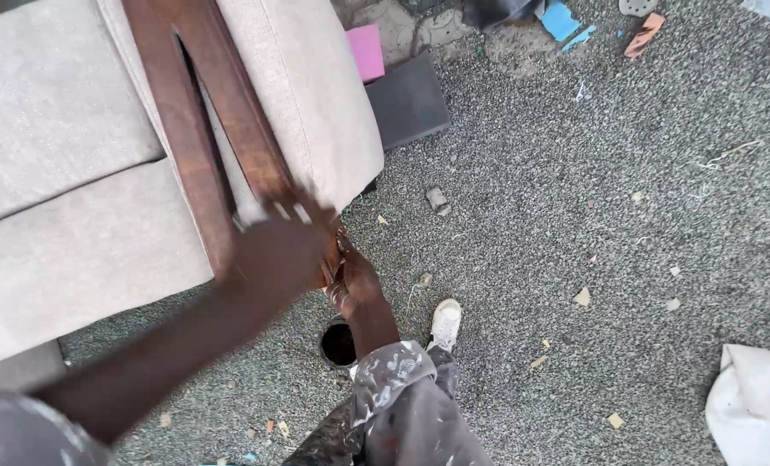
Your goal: Applying wood stain to furniture components using a cloth in a workshop environment.
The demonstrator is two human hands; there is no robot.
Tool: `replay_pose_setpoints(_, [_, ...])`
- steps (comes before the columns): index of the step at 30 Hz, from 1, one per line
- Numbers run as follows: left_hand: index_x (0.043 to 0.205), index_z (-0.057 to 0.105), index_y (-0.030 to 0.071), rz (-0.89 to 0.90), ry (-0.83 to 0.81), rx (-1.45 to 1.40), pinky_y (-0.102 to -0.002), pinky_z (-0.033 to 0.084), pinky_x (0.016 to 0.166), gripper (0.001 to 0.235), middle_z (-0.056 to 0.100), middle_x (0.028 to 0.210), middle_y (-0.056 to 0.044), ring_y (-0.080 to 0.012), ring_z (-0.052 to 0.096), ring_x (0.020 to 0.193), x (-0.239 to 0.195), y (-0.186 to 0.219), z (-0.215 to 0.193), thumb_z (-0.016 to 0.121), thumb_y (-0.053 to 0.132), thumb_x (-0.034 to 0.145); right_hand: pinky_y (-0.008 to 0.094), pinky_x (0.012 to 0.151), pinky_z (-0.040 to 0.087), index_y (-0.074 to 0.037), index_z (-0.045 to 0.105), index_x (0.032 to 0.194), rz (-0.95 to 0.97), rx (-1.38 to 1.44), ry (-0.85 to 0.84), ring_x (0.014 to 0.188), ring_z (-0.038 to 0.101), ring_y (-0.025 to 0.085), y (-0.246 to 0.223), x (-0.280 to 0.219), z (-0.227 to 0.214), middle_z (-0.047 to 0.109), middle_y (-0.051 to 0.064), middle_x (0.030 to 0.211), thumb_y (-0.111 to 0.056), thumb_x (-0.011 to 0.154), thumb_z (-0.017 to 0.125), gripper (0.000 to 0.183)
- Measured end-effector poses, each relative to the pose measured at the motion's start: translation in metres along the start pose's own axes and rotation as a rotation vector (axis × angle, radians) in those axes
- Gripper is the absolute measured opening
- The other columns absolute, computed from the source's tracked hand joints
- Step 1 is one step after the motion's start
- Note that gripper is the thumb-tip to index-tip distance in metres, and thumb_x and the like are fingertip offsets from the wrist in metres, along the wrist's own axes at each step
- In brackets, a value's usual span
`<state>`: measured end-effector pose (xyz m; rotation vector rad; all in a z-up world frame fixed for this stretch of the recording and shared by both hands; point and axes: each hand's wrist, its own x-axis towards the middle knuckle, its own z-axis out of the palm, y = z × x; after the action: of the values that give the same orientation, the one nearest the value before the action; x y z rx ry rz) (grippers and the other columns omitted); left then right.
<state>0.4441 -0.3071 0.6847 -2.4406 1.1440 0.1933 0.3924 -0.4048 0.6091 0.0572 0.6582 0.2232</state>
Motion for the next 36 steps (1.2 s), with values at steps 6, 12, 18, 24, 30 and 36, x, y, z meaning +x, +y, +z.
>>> replay_pose_setpoints(6, [0.135, 0.063, 0.017, -0.213, 0.216, 0.064, -0.065, 0.061, 0.066, 0.045, 0.048, 0.139, -0.025, -0.0545, 0.064, 0.112, 0.063, -0.155, -0.023, 0.068, 0.016, 0.09, 0.017, 0.033, 0.039, -0.024, 0.072, 0.108, 0.073, -0.014, -0.03, 0.057, 0.069, 0.018, 0.022, 0.045, -0.055, 0.079, 0.008, 0.099, -0.039, 0.104, 0.058, 0.021])
replay_pose_setpoints(12, [0.144, 0.053, 0.005, 0.022, 0.298, -0.304, -0.057, 0.059, 0.088, 0.062, 0.057, 0.14, -0.028, -0.0496, 0.059, 0.125, -0.031, -0.076, 0.062, 0.068, 0.005, 0.083, 0.039, 0.071, 0.062, -0.007, 0.074, 0.115, 0.068, -0.005, 0.172, 0.093, 0.075, 0.036, 0.031, 0.079, -0.096, 0.076, 0.021, 0.114, -0.04, 0.105, 0.052, 0.041])
replay_pose_setpoints(18, [0.158, 0.035, 0.031, 0.153, 0.233, -0.284, -0.073, 0.057, 0.077, 0.071, 0.038, 0.162, -0.013, -0.0578, 0.032, 0.144, 0.057, -0.177, 0.132, 0.059, 0.018, 0.093, 0.043, 0.111, 0.043, -0.011, 0.052, 0.15, 0.109, -0.156, 0.195, 0.123, 0.06, 0.045, 0.016, 0.09, -0.061, 0.055, 0.031, 0.144, -0.041, 0.111, 0.035, 0.052])
replay_pose_setpoints(24, [0.128, 0.061, 0.019, -0.203, 0.794, -0.248, -0.056, 0.06, 0.076, 0.03, 0.054, 0.138, -0.015, -0.0485, 0.062, 0.117, 0.221, -0.328, 0.028, 0.065, 0.017, 0.098, 0.055, 0.108, 0.045, -0.006, 0.051, 0.152, 0.075, -0.274, 0.408, 0.131, 0.056, 0.043, 0.01, 0.052, 0.01, 0.056, 0.023, 0.148, -0.04, 0.11, 0.043, 0.056])
replay_pose_setpoints(30, [0.136, 0.054, 0.005, -0.339, 0.597, -0.789, -0.07, 0.049, 0.079, 0.055, 0.063, 0.115, -0.036, -0.0651, 0.061, 0.102, 0.129, -0.221, 0.003, 0.064, 0.003, 0.082, 0.062, 0.097, 0.051, -0.003, 0.051, 0.15, 0.078, -0.401, 0.502, 0.131, 0.054, 0.043, 0.013, 0.066, -0.007, 0.053, 0.02, 0.148, -0.038, 0.107, 0.052, 0.055])
replay_pose_setpoints(36, [0.14, 0.056, 0.007, -0.015, 0.668, -0.371, -0.059, 0.045, 0.103, 0.05, 0.062, 0.141, -0.025, -0.0476, 0.062, 0.124, 0.159, -0.285, 0.026, 0.063, 0.003, 0.09, 0.059, 0.091, 0.052, -0.005, 0.053, 0.141, 0.071, -0.34, 0.416, 0.121, 0.056, 0.041, 0.012, 0.099, -0.063, 0.055, 0.018, 0.137, -0.04, 0.106, 0.052, 0.049])
